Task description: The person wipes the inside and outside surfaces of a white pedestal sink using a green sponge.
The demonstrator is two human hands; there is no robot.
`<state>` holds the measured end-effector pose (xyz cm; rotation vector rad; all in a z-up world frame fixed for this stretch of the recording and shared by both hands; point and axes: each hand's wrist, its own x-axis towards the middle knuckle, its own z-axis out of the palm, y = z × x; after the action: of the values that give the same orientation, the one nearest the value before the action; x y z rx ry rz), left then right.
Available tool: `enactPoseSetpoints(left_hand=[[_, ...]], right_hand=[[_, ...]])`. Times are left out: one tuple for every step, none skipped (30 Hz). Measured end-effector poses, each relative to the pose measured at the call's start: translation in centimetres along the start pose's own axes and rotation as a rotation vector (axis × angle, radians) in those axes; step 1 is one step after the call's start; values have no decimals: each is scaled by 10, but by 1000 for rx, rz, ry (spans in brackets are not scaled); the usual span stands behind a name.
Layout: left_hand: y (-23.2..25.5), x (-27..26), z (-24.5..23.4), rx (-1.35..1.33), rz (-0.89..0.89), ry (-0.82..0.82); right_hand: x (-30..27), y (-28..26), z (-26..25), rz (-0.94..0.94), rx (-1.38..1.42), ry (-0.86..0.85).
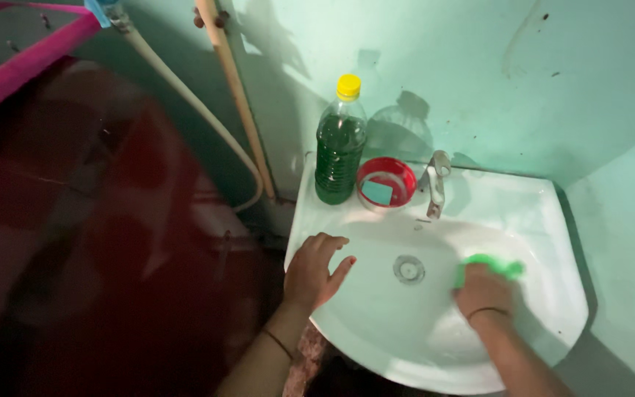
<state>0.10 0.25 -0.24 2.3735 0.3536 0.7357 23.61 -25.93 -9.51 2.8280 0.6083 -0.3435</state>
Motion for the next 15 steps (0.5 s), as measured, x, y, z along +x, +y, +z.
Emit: enactPoseSetpoints(left_hand=[[1,-2,0,-16,11,12],[0,0,-1,-24,27,34],[-2,3,-2,-20,32,41],[-1,2,-1,-19,31,35],[-1,0,0,-19,31,28],[0,0,1,-21,31,25],[0,-1,1,-32,19,18],[-1,0,0,-40,7,15],[-1,0,-1,-39,7,15],[-1,1,0,-28,7,16],[-1,1,0,-17,7,17],[0,1,0,-20,6,17],[-1,1,0,-26,0,19],[-1,0,0,-29,-9,21],[-2,0,-1,-29,-12,21]], right_hand=[[-7,-16,14,-131,13,-18],[-6,-31,23,-268,29,-23],[0,-35,27,-271,31,-14],[0,-35,34,-456,106,-102],[3,-33,39,-640,183,-191],[11,-27,38,-442,64,-211],[19,-16,32,-245,-57,-234],[22,5,21,-212,59,-78],[19,17,10,-178,174,79],[13,14,2,-177,173,79],[3,11,-6,-128,-57,-39],[-5,8,-15,-73,-289,-154],[-10,7,-23,-71,-291,-155],[-14,5,-26,-113,-218,-192],[-15,5,-25,-154,-146,-230]])
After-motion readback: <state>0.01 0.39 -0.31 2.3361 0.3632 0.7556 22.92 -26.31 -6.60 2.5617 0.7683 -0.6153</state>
